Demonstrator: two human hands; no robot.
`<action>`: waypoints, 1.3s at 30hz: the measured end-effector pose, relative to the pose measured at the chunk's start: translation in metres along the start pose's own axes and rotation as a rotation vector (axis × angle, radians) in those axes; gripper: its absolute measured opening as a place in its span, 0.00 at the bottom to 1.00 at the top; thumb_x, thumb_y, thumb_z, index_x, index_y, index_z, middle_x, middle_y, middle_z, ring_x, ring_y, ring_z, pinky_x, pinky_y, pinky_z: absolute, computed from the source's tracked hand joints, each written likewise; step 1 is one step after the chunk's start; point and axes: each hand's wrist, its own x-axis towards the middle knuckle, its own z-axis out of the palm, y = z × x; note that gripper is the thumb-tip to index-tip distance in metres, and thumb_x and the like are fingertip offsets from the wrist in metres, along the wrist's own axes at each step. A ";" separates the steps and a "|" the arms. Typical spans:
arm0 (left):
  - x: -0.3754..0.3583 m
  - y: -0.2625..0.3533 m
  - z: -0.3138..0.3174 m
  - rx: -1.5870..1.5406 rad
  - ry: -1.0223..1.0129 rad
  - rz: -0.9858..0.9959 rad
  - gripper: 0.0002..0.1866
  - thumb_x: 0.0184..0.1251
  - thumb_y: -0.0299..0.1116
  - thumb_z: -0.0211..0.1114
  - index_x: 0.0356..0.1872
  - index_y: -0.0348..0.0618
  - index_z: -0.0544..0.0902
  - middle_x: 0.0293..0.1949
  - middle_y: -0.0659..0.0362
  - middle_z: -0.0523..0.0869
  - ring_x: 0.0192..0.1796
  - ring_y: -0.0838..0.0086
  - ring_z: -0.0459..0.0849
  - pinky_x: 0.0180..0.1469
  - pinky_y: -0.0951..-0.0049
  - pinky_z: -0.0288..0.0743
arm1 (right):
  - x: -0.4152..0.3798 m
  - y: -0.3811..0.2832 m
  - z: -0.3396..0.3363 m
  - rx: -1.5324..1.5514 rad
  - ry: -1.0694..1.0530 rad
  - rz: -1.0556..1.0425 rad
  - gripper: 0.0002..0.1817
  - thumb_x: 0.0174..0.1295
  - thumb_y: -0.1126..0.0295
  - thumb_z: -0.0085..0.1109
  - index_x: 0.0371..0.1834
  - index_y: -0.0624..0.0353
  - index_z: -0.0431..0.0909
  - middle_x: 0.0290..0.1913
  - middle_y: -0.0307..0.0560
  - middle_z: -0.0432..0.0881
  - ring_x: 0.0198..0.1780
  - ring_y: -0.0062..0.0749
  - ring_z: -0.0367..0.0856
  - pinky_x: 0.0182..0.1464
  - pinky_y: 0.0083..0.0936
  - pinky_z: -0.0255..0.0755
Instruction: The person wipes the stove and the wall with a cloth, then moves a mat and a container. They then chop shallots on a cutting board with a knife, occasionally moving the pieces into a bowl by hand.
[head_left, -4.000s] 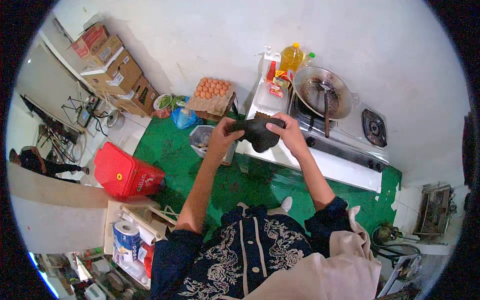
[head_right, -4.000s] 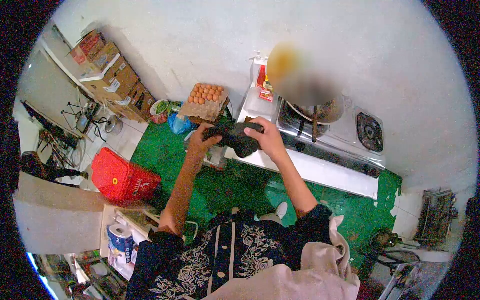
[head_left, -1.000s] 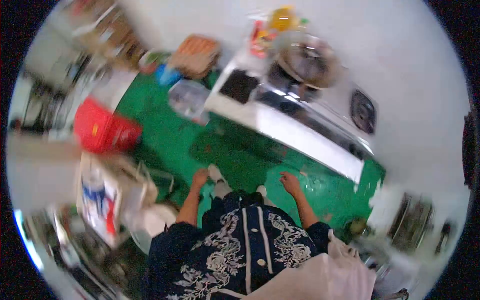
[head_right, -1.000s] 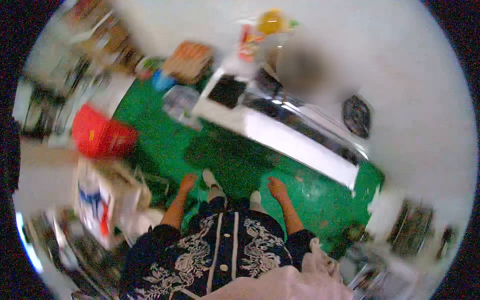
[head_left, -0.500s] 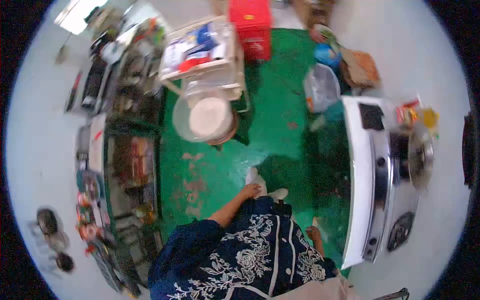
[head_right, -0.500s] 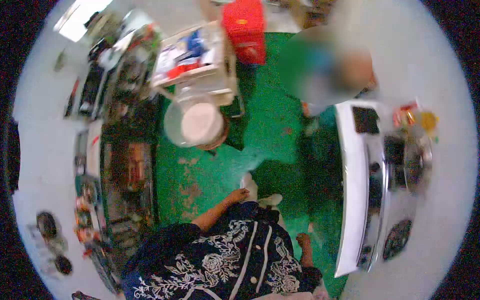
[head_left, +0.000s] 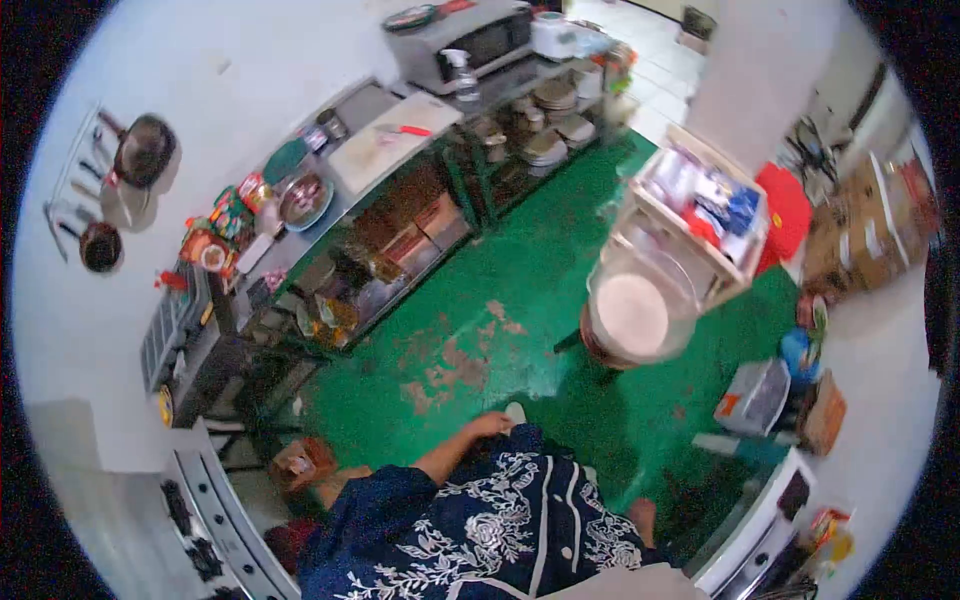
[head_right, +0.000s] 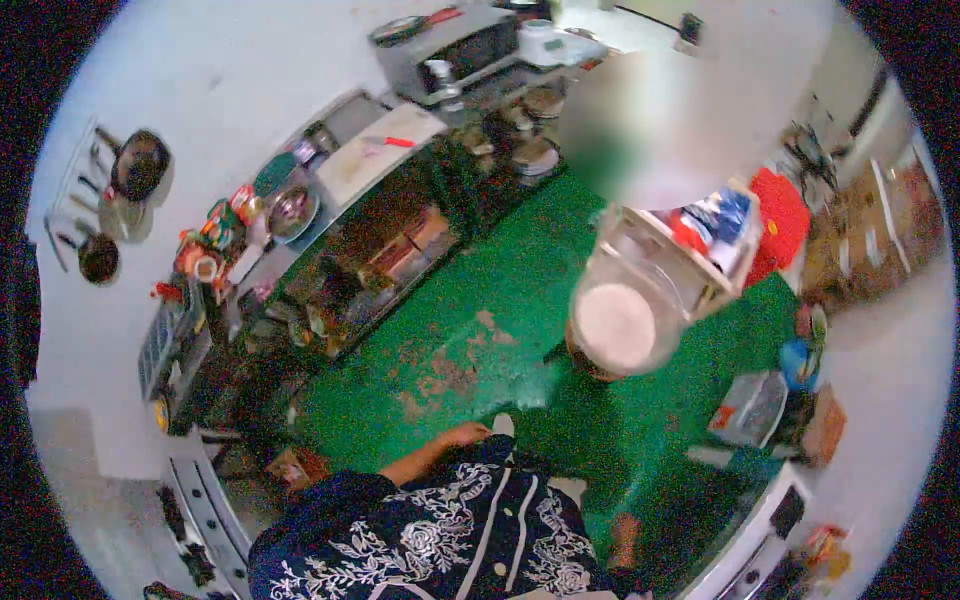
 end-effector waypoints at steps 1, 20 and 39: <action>-0.006 0.002 -0.019 0.060 0.114 -0.064 0.17 0.63 0.46 0.60 0.42 0.45 0.85 0.42 0.51 0.87 0.45 0.59 0.84 0.49 0.60 0.75 | 0.045 0.002 0.009 0.084 0.039 -0.026 0.19 0.54 0.54 0.55 0.38 0.57 0.81 0.42 0.52 0.83 0.42 0.50 0.81 0.40 0.46 0.74; 0.005 0.163 -0.558 -0.439 1.290 0.094 0.12 0.65 0.33 0.63 0.48 0.40 0.80 0.43 0.58 0.86 0.44 0.76 0.82 0.49 0.74 0.74 | 0.647 -0.536 -0.648 0.981 0.002 -0.788 0.15 0.63 0.68 0.59 0.51 0.61 0.78 0.45 0.52 0.84 0.46 0.40 0.83 0.49 0.29 0.74; 0.100 0.028 -0.779 -0.425 1.397 -0.137 0.08 0.63 0.28 0.63 0.42 0.40 0.83 0.37 0.53 0.85 0.38 0.69 0.84 0.44 0.71 0.76 | 0.936 -0.655 -0.705 0.337 0.274 -0.590 0.14 0.59 0.63 0.61 0.39 0.63 0.72 0.40 0.58 0.78 0.43 0.55 0.77 0.45 0.45 0.72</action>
